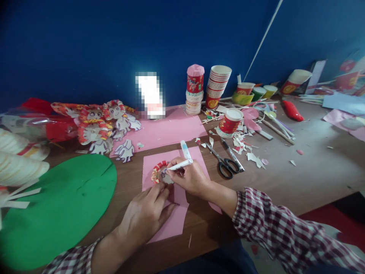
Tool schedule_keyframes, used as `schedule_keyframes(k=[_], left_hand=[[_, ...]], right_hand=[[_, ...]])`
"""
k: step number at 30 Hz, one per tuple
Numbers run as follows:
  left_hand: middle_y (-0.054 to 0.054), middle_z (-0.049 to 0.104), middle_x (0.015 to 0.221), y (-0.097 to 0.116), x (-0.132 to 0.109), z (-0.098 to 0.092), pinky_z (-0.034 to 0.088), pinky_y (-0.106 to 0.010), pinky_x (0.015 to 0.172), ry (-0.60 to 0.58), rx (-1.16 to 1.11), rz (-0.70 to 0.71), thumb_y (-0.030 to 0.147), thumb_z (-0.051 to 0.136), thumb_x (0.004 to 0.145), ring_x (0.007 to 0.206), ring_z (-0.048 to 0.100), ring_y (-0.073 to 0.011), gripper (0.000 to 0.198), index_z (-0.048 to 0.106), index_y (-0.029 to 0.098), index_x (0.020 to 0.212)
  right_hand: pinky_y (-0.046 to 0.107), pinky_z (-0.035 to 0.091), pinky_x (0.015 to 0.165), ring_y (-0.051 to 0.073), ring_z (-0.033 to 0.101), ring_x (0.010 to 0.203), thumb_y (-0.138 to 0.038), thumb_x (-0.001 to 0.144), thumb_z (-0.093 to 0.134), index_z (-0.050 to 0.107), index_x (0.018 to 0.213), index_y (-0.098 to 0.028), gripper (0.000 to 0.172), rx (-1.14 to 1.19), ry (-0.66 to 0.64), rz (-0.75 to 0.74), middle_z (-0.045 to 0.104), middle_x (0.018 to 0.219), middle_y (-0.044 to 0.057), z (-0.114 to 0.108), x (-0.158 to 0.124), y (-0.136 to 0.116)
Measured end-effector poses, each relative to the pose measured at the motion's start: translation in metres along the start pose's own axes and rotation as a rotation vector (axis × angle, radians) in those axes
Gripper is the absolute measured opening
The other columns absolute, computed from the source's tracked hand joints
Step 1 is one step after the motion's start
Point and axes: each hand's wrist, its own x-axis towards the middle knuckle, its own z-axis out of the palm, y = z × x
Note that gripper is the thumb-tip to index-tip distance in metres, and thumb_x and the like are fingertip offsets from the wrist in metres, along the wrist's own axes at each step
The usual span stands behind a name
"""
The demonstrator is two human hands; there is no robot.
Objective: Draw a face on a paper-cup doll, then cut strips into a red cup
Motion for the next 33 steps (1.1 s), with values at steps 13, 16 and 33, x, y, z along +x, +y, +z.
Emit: schedule_keyframes(k=[13,16,33], left_hand=[[-0.011,0.061,0.096,-0.0003,-0.0008,-0.0003,0.055,-0.038,0.061,-0.002,0.011,0.000,0.035,0.053,0.084,0.074,0.062,-0.0229,0.029,0.059,0.014,0.103],[-0.011,0.061,0.097,0.0001,-0.0003,-0.0005,0.056,-0.039,0.062,-0.001,0.011,0.000,0.034,0.054,0.084,0.075,0.062,-0.0233,0.028,0.059,0.014,0.102],[-0.010,0.061,0.096,0.0006,-0.0004,-0.0009,0.056,-0.038,0.063,0.004,-0.005,-0.002,0.033,0.053,0.084,0.075,0.062,-0.0232,0.027,0.059,0.014,0.102]], right_hand=[[0.022,0.034,0.047,0.008,0.040,0.051,-0.023,0.079,0.056,0.059,0.077,-0.016,0.008,0.002,0.021,0.080,0.053,0.061,-0.002,0.0001,0.0008,-0.0014],[0.022,0.036,0.049,0.008,0.043,0.053,-0.022,0.079,0.056,0.059,0.078,-0.015,0.008,0.008,0.011,0.067,0.055,0.064,-0.001,-0.0006,0.0008,-0.0014],[0.021,0.032,0.045,0.007,0.039,0.049,-0.024,0.079,0.056,0.056,0.076,-0.017,0.008,0.032,0.014,0.112,0.049,0.059,-0.004,0.0003,0.0005,-0.0002]])
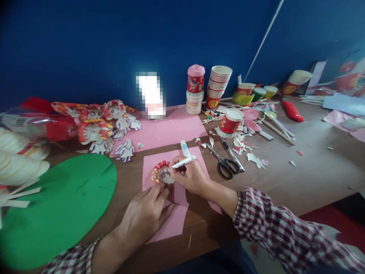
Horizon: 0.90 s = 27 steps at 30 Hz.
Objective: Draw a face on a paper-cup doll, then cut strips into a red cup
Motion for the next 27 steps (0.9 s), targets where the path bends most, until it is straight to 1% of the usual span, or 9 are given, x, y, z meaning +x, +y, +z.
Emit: schedule_keyframes(k=[11,14,18,23,27], left_hand=[[-0.010,0.060,0.095,0.000,0.000,-0.001,0.056,-0.038,0.063,-0.008,0.003,0.005,0.034,0.052,0.084,0.075,0.061,-0.0230,0.028,0.058,0.013,0.103],[-0.011,0.060,0.096,0.000,0.000,-0.001,0.055,-0.037,0.063,-0.001,0.013,0.011,0.034,0.050,0.086,0.075,0.061,-0.0219,0.028,0.059,0.014,0.101],[-0.011,0.060,0.097,0.000,0.000,-0.001,0.056,-0.037,0.064,-0.004,0.005,0.008,0.033,0.050,0.086,0.075,0.061,-0.0219,0.025,0.059,0.014,0.098],[-0.010,0.061,0.097,0.001,0.001,-0.002,0.056,-0.040,0.063,-0.038,-0.016,-0.009,0.033,0.052,0.085,0.075,0.061,-0.0235,0.026,0.060,0.014,0.101],[-0.011,0.061,0.102,0.001,0.001,-0.002,0.056,-0.040,0.067,-0.040,-0.021,-0.020,0.033,0.052,0.085,0.079,0.062,-0.0233,0.027,0.060,0.014,0.102]], right_hand=[[0.021,0.033,0.047,0.008,0.040,0.051,-0.024,0.079,0.056,0.057,0.077,-0.016,0.009,-0.042,-0.002,-0.019,0.051,0.060,-0.003,0.000,0.000,0.001],[0.021,0.035,0.047,0.008,0.043,0.051,-0.023,0.078,0.056,0.056,0.074,-0.016,0.007,0.013,-0.004,-0.010,0.051,0.061,-0.002,0.000,0.000,0.001],[0.020,0.034,0.042,0.007,0.042,0.045,-0.023,0.079,0.055,0.053,0.077,-0.018,0.006,0.142,0.009,0.037,0.049,0.057,-0.005,-0.001,0.001,0.005],[0.020,0.037,0.042,0.006,0.044,0.045,-0.020,0.080,0.054,0.051,0.078,-0.019,0.005,0.203,0.004,-0.002,0.049,0.056,-0.005,-0.006,-0.001,0.003],[0.021,0.040,0.043,0.007,0.046,0.046,-0.023,0.082,0.053,0.052,0.081,-0.017,0.006,0.281,0.031,-0.002,0.048,0.056,-0.005,-0.012,-0.006,-0.003]])
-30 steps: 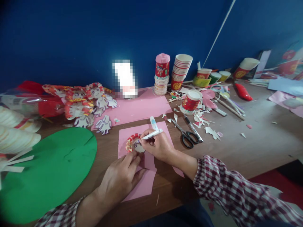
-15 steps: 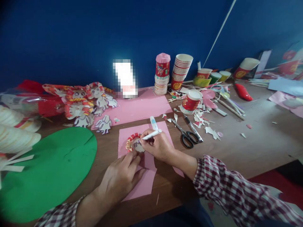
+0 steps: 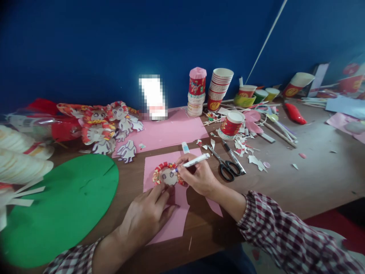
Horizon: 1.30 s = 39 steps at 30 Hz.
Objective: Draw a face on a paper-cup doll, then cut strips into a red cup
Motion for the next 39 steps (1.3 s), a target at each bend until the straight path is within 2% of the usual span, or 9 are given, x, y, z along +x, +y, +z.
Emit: schedule_keyframes(k=[5,9,12,17,23,27,32,36,39], left_hand=[[-0.010,0.060,0.103,0.001,0.000,0.000,0.056,-0.040,0.068,-0.016,-0.019,-0.007,0.034,0.052,0.085,0.081,0.062,-0.0235,0.030,0.058,0.013,0.106],[-0.011,0.059,0.107,0.001,0.000,-0.001,0.056,-0.041,0.068,-0.029,-0.016,-0.008,0.035,0.053,0.084,0.081,0.061,-0.0238,0.033,0.056,0.013,0.109],[-0.010,0.059,0.105,0.001,0.000,-0.002,0.056,-0.041,0.066,-0.034,-0.010,-0.014,0.035,0.054,0.084,0.078,0.061,-0.0236,0.031,0.057,0.014,0.107],[-0.008,0.059,0.096,-0.001,-0.002,-0.004,0.055,-0.040,0.063,-0.015,-0.039,0.004,0.035,0.053,0.084,0.074,0.059,-0.0228,0.024,0.057,0.015,0.098],[-0.007,0.060,0.091,-0.004,-0.002,-0.007,0.054,-0.037,0.060,0.063,-0.078,0.044,0.032,0.054,0.084,0.071,0.059,-0.0215,0.018,0.057,0.016,0.092],[-0.006,0.062,0.090,-0.003,-0.003,-0.010,0.054,-0.033,0.064,0.173,-0.142,0.163,0.029,0.052,0.086,0.075,0.061,-0.0191,0.018,0.057,0.016,0.097],[-0.001,0.060,0.071,0.000,-0.005,-0.012,0.051,-0.029,0.056,0.128,-0.151,0.378,0.031,0.049,0.087,0.063,0.057,-0.0157,0.019,0.058,0.016,0.078],[-0.003,0.062,0.075,0.000,-0.004,-0.012,0.052,-0.030,0.059,0.115,-0.150,0.362,0.031,0.048,0.088,0.066,0.057,-0.0164,0.021,0.059,0.016,0.082],[-0.005,0.063,0.083,-0.001,-0.003,-0.010,0.054,-0.032,0.067,0.130,-0.179,0.318,0.031,0.050,0.087,0.075,0.059,-0.0182,0.021,0.061,0.014,0.093]], right_hand=[[0.023,0.042,0.048,0.009,0.049,0.051,-0.024,0.082,0.055,0.052,0.082,-0.016,0.008,0.011,-0.040,0.049,0.051,0.060,-0.003,-0.004,-0.006,0.000],[0.023,0.042,0.051,0.010,0.050,0.056,-0.018,0.078,0.056,0.053,0.083,-0.016,0.006,-0.078,-0.073,0.017,0.054,0.065,-0.001,-0.002,-0.006,0.002],[0.022,0.041,0.048,0.009,0.048,0.053,-0.019,0.080,0.054,0.052,0.081,-0.016,0.003,-0.076,-0.070,0.014,0.052,0.061,-0.002,0.000,-0.003,0.001],[0.022,0.042,0.047,0.009,0.049,0.049,-0.025,0.084,0.053,0.051,0.079,-0.017,0.010,-0.012,-0.059,0.052,0.052,0.056,-0.003,0.000,0.000,-0.001],[0.023,0.042,0.047,0.009,0.049,0.048,-0.027,0.085,0.054,0.051,0.079,-0.017,0.012,0.028,-0.042,0.056,0.052,0.056,-0.004,-0.004,0.000,-0.002],[0.022,0.042,0.045,0.009,0.049,0.047,-0.027,0.086,0.053,0.051,0.081,-0.017,0.011,0.055,-0.065,0.052,0.052,0.056,-0.004,-0.004,0.000,0.002],[0.021,0.044,0.044,0.008,0.050,0.046,-0.028,0.086,0.054,0.051,0.081,-0.017,0.012,0.015,-0.035,0.016,0.051,0.056,-0.004,-0.003,-0.001,0.003],[0.020,0.046,0.043,0.009,0.052,0.047,-0.028,0.087,0.052,0.053,0.089,-0.017,0.010,-0.057,0.044,-0.081,0.054,0.061,-0.003,-0.003,-0.001,0.001],[0.022,0.051,0.054,0.012,0.060,0.060,-0.026,0.089,0.050,0.058,0.100,-0.017,0.017,-0.226,0.089,-0.215,0.063,0.075,0.002,-0.005,-0.002,0.004]])
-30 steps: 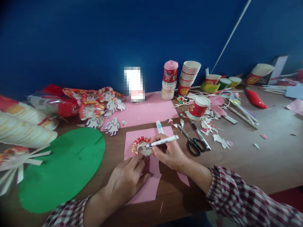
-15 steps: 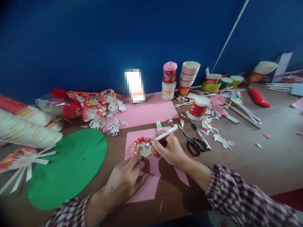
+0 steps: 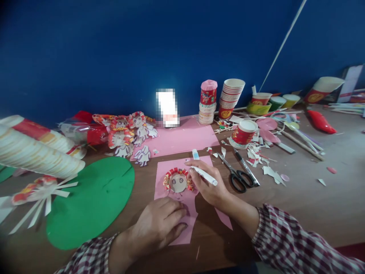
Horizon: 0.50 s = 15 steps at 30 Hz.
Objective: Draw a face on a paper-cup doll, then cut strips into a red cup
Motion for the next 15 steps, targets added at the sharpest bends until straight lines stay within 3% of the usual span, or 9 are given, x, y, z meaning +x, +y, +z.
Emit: schedule_keyframes(k=[6,15], left_hand=[[-0.012,0.063,0.105,-0.0026,-0.0020,0.0066,0.050,-0.040,0.090,0.076,0.049,-0.049,0.032,0.053,0.085,0.101,0.058,-0.0248,0.026,0.062,0.012,0.099],[-0.011,0.060,0.114,-0.0014,-0.0067,0.0093,0.045,-0.037,0.098,-0.026,0.047,-0.114,0.039,0.048,0.088,0.110,0.054,-0.0237,0.032,0.059,0.014,0.103]], right_hand=[[0.024,0.053,0.061,0.014,0.064,0.070,-0.025,0.091,0.046,0.058,0.107,-0.018,0.021,-0.128,0.001,-0.038,0.068,0.084,0.005,-0.0015,-0.0012,0.0012],[0.023,0.051,0.057,0.013,0.062,0.063,-0.025,0.091,0.047,0.060,0.104,-0.016,0.020,-0.182,0.001,-0.062,0.067,0.080,0.005,-0.0017,0.0006,-0.0031]])
